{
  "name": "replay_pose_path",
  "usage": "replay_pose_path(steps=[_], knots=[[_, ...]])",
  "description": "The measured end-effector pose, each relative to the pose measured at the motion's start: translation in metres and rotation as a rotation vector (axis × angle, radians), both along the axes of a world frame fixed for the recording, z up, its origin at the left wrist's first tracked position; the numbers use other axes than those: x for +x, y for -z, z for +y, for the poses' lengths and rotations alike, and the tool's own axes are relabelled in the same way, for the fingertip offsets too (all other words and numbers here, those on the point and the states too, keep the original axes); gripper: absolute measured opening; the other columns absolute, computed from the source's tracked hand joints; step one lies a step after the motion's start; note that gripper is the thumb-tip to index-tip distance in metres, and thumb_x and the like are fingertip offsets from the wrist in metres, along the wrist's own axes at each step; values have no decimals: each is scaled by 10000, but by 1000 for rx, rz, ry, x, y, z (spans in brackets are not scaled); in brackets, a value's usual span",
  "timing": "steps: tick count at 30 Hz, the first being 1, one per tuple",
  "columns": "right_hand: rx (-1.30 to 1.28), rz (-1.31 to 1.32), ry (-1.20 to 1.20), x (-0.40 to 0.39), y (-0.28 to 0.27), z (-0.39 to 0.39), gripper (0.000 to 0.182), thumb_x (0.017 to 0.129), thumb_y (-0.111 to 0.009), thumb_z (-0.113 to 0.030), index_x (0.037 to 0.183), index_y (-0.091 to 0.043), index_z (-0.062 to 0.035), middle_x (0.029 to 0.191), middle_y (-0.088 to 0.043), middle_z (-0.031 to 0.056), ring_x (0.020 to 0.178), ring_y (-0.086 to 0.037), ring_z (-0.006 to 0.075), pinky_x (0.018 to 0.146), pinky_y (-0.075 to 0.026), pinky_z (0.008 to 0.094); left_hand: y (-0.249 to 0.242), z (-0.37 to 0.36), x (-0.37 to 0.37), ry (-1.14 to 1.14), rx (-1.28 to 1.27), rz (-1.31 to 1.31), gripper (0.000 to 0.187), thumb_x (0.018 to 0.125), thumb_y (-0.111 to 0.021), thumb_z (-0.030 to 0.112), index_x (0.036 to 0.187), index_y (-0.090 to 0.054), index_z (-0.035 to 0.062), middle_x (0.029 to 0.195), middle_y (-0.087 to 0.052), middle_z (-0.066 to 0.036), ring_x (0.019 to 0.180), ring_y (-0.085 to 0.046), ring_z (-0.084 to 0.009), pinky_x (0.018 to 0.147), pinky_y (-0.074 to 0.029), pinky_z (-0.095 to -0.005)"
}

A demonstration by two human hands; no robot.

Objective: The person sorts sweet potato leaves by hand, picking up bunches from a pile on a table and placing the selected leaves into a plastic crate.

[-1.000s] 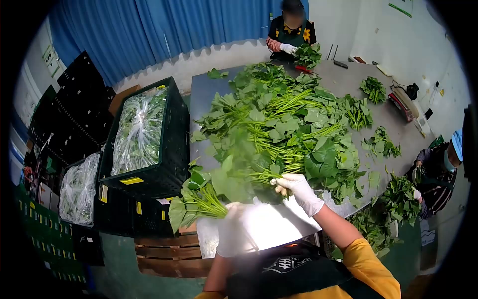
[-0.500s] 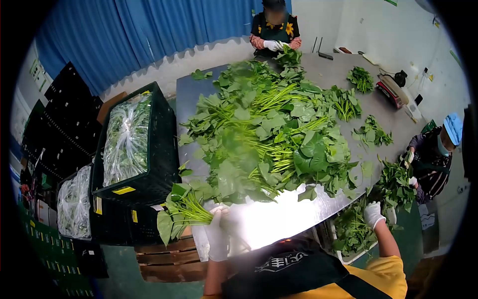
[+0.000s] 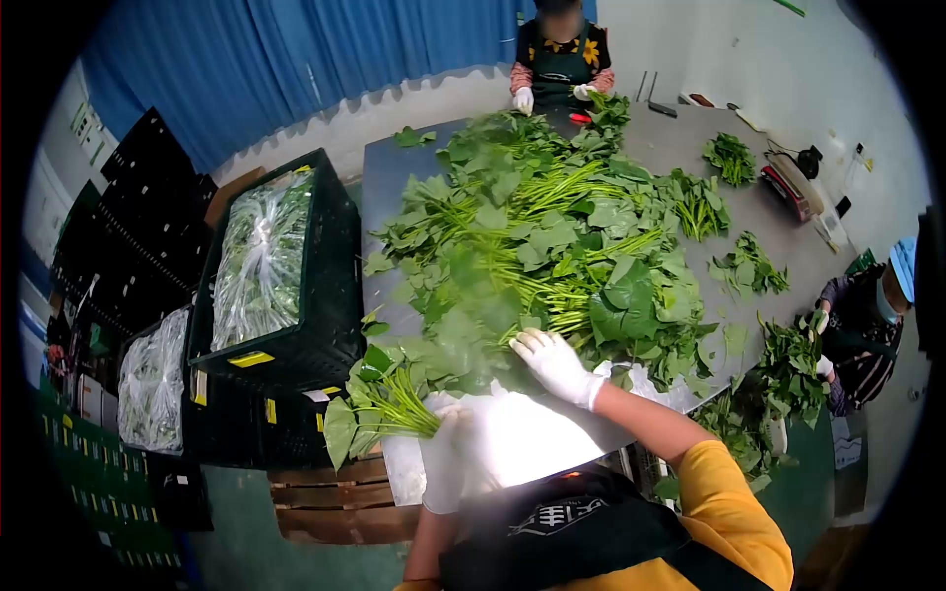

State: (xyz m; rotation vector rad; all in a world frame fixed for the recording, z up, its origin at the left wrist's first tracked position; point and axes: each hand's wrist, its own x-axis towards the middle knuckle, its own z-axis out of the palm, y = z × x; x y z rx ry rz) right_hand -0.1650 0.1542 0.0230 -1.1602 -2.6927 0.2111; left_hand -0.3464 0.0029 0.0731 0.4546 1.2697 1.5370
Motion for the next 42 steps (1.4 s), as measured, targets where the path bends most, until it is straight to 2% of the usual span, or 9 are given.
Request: replay_pose_path(steps=[6, 15, 16, 21, 28, 34, 39, 41, 42], knots=[[47, -184, 57, -91, 46, 27, 963, 658, -731, -285, 1443, -223, -52, 1445, -287, 220, 1354, -271, 357, 1100, -216, 500, 10, -18, -10, -103, 23, 82, 144, 878, -586, 111, 954, -642, 2, 885, -597, -20, 788, -541, -111, 712, -435, -247], [73, -349, -49, -172, 104, 83, 725, 851, -531, -185, 1483, -177, -162, 1486, -233, 210, 1355, -266, 373, 1087, -236, 517, 29, -38, -27, -253, -79, 41, 103, 871, -600, 96, 932, -616, 14, 850, -591, -40, 782, -575, -143, 705, -467, -283], [211, 3, -64, -173, 141, 97, 687, 848, -522, -188, 1470, -236, -136, 1390, -393, 204, 1223, -436, 361, 1005, -335, 492, 58, -43, -35, -297, -73, 23, 96, 879, -584, 91, 925, -612, 11, 853, -611, -68, 797, -597, -162, 702, -472, -282], [236, -295, -120, -175, 96, 102, 490, 785, -536, -132, 1275, -525, -105, 902, -614, 91, 827, -566, 259, 758, -397, 407, 70, -60, -42, -315, -116, 137, 106, 899, -541, 78, 932, -600, -4, 849, -634, -104, 777, -612, -177, 699, -471, -270], [143, 201, 84, -150, 65, 127, 586, 557, -740, -218, 1120, -606, -127, 1011, -636, 101, 928, -585, 289, 841, -396, 421, 67, -77, -50, -362, -153, 34, 100, 841, -573, 84, 883, -610, 1, 821, -565, -14, 725, -508, -103, 653, -415, -233], [-34, 1333, 80, -73, -70, 139, 286, 820, -671, -131, 1053, -586, 10, 961, -647, 104, 858, -605, 228, 795, -489, 373, 81, -52, -63, -310, -37, -13, 98, 867, -562, 79, 913, -603, 3, 826, -599, -46, 750, -562, -131, 680, -439, -247], [661, 668, 130, -2, -192, 113, 275, 763, -627, 1, 1038, -606, 6, 942, -646, 139, 868, -618, 264, 751, -512, 367, 53, -21, -63, -114, 60, 113, 99, 888, -547, 64, 955, -596, 9, 844, -652, -81, 771, -606, -149, 706, -465, -272], [-593, 1803, 64, 26, -201, 128, 262, 775, -648, -22, 1033, -609, -1, 951, -642, 109, 879, -614, 224, 770, -520, 361, 41, -6, -60, -115, 25, 118, 98, 887, -541, 56, 955, -596, 12, 851, -657, -86, 775, -603, -146, 734, -460, -274], [-552, 1885, 88, 33, -211, 117, 300, 802, -638, -74, 1081, -583, 21, 902, -642, 86, 799, -599, 176, 715, -512, 299, 36, -1, -59, -86, 40, 125, 100, 886, -540, 58, 956, -596, 15, 851, -657, -84, 776, -602, -147, 741, -455, -272]])
